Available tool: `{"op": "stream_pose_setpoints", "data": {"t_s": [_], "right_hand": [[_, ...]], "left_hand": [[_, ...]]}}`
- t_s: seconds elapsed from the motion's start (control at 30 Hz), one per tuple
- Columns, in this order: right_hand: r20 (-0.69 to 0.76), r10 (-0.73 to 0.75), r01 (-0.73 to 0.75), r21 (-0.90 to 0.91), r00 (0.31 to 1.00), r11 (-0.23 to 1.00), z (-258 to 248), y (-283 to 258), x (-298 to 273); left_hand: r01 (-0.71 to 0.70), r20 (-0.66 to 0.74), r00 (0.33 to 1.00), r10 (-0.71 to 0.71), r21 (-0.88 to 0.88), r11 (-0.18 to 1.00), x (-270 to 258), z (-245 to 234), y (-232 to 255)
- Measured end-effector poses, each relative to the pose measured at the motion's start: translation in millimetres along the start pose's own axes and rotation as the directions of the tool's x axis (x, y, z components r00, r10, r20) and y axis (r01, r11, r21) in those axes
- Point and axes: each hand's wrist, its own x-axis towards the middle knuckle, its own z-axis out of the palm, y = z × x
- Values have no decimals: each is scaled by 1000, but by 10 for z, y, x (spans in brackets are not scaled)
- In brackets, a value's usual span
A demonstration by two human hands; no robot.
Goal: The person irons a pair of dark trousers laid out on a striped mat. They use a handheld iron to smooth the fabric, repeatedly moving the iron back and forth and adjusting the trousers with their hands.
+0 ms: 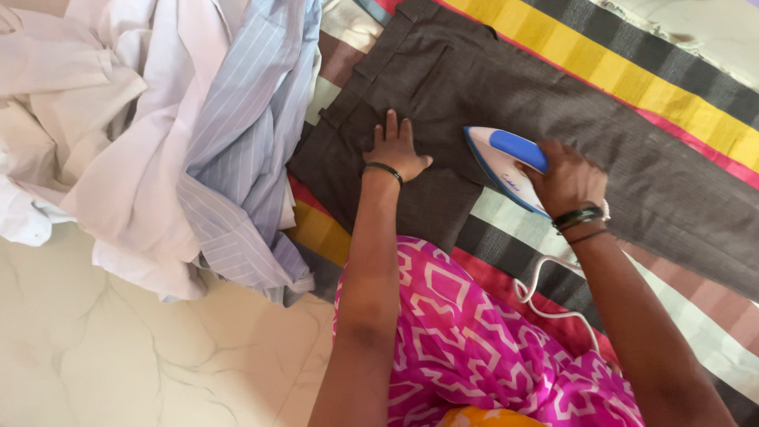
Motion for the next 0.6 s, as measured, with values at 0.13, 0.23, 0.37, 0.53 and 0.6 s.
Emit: {"op": "stream_pose_setpoints", "data": {"t_s": [0.13, 0.23, 0.37, 0.53, 0.6], "right_hand": [[8, -57, 57, -10, 998, 998, 35, -314, 331], [-60, -148, 151, 34, 987, 988, 79, -624, 624], [-92, -136, 141, 50, 986, 989, 199, -1104, 1016], [-63, -40, 44, 74, 997, 996, 385, -1517, 1399], [-54, -10, 16, 118, 998, 993, 393, -1614, 1482]], "left_hand": [[36, 1, 999, -36, -23, 999, 91, 64, -66], [50, 12, 999, -49, -39, 998, 77, 79, -52], [53, 21, 998, -52, -45, 998, 29, 36, -25], [61, 31, 998, -59, -54, 997, 6, 19, 12], [75, 47, 996, -72, -50, 996, -7, 22, 23]]}}
